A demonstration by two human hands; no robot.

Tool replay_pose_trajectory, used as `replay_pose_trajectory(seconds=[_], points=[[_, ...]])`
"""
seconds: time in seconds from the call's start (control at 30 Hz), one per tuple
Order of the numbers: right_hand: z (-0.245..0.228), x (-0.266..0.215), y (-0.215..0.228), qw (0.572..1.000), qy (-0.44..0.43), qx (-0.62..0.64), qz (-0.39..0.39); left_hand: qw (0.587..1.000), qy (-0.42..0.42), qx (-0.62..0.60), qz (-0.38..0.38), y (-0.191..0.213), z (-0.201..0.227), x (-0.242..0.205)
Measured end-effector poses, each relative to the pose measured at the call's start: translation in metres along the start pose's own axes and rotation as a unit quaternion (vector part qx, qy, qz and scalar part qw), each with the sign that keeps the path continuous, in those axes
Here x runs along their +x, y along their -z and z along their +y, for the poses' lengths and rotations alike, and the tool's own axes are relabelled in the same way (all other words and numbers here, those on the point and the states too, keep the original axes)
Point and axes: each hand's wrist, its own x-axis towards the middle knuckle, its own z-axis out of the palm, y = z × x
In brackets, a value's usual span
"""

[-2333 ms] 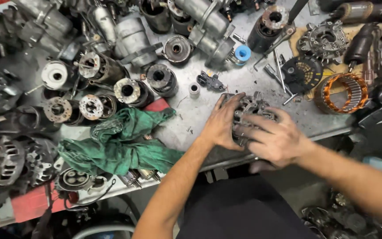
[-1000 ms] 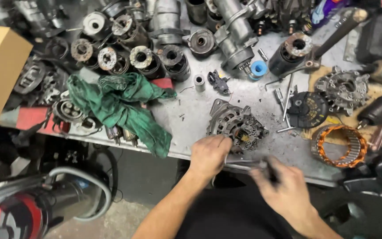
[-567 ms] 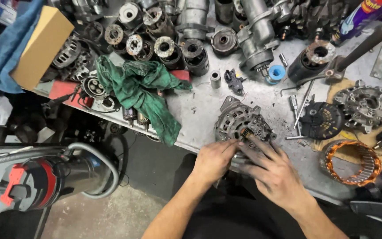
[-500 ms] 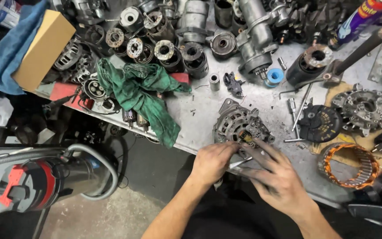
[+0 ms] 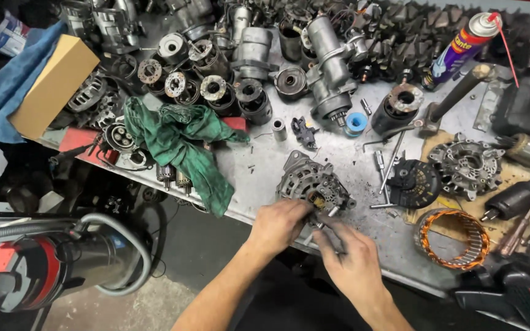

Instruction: The person uses a screwdriver to pry apart the housing of a car alternator on a cluttered workbench. They separate the two halves of the casing, revealing the internal components, and then manipulate the separated parts.

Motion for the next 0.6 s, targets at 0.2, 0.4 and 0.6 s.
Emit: replay_pose_trajectory(seconds=[0.2,0.4,0.6], points=[[0.021,0.003,-0.005,0.941,0.244,-0.198,-0.123,0.996,-0.087,0.012,-0.021,0.022,-0.012,-0.006],[-0.041,-0.016,0.017,0.982,-0.010,-0.171,0.079,0.993,-0.097,-0.053,0.046,0.028,-0.031,0.002],[-0.034,-0.012,-0.028,0.984,-0.092,-0.142,0.051,0.992,-0.093,-0.045,-0.070,0.036,-0.032,0.010]])
